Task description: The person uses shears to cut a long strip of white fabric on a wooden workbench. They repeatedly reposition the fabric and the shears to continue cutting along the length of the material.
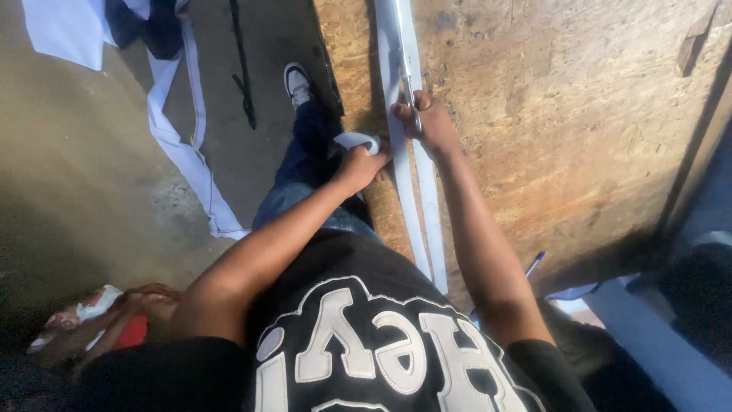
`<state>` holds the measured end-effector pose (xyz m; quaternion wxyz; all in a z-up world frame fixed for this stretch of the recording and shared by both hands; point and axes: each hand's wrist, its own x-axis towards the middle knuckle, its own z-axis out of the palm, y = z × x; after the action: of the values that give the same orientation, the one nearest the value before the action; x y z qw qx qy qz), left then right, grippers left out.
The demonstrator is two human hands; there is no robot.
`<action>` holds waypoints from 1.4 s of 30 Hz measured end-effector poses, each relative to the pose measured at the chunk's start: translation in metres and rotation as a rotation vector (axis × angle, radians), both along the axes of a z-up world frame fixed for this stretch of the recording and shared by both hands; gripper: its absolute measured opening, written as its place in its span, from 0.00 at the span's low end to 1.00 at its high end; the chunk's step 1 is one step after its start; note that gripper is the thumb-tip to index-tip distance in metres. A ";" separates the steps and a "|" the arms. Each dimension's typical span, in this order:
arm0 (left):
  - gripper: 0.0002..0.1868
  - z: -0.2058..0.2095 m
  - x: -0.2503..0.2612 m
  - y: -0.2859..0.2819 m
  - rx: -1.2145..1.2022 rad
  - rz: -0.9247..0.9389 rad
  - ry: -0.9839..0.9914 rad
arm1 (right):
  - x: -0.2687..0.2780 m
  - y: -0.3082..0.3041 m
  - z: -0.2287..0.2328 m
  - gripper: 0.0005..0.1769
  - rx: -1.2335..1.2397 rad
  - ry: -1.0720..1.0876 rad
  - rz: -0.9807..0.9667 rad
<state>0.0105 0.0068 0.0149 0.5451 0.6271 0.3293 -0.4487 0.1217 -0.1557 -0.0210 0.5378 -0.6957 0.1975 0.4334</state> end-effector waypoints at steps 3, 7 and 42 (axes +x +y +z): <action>0.26 -0.011 -0.008 -0.002 -0.059 0.065 0.011 | -0.002 -0.002 0.001 0.24 -0.027 0.004 0.031; 0.25 -0.021 -0.012 -0.003 -0.067 0.050 -0.006 | -0.006 0.000 -0.003 0.21 -0.025 -0.001 -0.034; 0.14 -0.062 -0.039 -0.010 -0.113 0.076 -0.051 | 0.045 0.037 0.023 0.14 -0.027 -0.029 -0.021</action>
<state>-0.0289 -0.0032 -0.0474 0.6044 0.5938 0.3130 -0.4292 0.1668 -0.1185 0.0025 0.5357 -0.7070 0.2026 0.4148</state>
